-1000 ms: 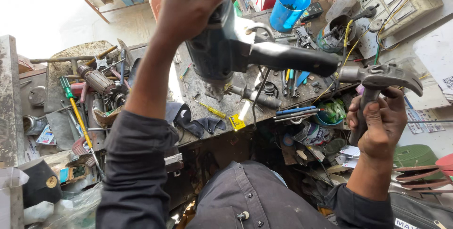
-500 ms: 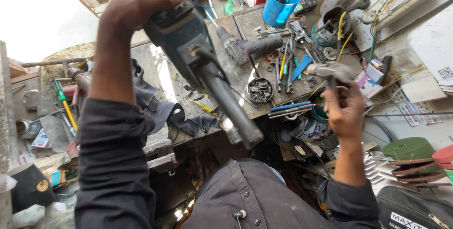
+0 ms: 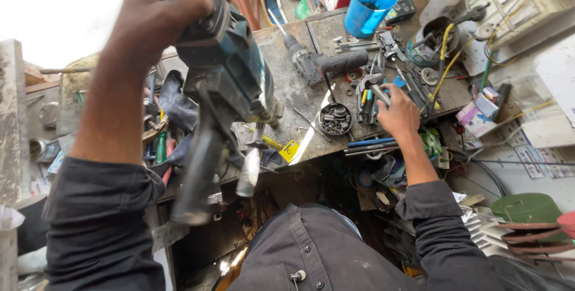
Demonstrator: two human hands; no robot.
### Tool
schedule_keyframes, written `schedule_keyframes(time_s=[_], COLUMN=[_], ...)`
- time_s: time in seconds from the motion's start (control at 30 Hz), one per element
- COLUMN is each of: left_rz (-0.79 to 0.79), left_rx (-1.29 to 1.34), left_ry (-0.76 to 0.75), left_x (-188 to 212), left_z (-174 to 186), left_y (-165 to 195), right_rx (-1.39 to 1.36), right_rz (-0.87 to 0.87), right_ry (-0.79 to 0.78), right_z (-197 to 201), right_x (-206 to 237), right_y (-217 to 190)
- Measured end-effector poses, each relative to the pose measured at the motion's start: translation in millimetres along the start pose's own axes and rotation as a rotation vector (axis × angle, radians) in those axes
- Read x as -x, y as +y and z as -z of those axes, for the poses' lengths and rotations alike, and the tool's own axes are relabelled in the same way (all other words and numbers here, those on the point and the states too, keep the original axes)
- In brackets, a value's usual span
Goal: The person holds a power drill in one hand and works on its chuck and small metal parts on a cluttered workbench. They pick up and set down small components, use a yellow hand tool on the drill, tap a part with a hammer, and repeatedly reposition the drill while handling bits and fasteners.
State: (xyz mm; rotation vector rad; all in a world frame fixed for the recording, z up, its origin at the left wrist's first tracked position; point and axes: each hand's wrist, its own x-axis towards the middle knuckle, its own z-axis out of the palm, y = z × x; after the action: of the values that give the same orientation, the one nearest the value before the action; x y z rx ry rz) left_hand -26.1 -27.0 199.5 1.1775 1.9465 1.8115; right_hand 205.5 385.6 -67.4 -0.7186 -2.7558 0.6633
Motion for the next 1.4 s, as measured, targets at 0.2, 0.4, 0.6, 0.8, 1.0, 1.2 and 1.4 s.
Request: schedule_keyframes(time_s=[0.2,0.4,0.6,0.8,1.0,1.2,1.4], left_rz=[0.041,-0.026,-0.099,-0.161,-0.076,-0.197,-0.185], left_rx=[-0.029,-0.127,-0.212,-0.253,-0.243,-0.322,-0.369], left_ry=[0.176,0.175,0.184,0.183,0.220,0.198,0.174], left_x=[13,19,16,13,15,14,12], left_z=[-8,-7,-14,-21,-21,-15,-16], left_y=[-3,-11,-12,2,1,-14,-27], right_rx=[0.136,0.140,0.080,0.060,0.123,0.094,0.233], right_rz=[0.070,0.112,0.169,0.175,0.348,0.408,0.403], right_ry=[-0.032,-0.030,-0.007,0.019,0.261,-0.080,-0.079], right_z=[-20,-37,-43,-41,-33,-61,-87], right_x=[-23,-41,-42,-39,-17,31,35], right_y=[21,34,45,40,6,-32,-41])
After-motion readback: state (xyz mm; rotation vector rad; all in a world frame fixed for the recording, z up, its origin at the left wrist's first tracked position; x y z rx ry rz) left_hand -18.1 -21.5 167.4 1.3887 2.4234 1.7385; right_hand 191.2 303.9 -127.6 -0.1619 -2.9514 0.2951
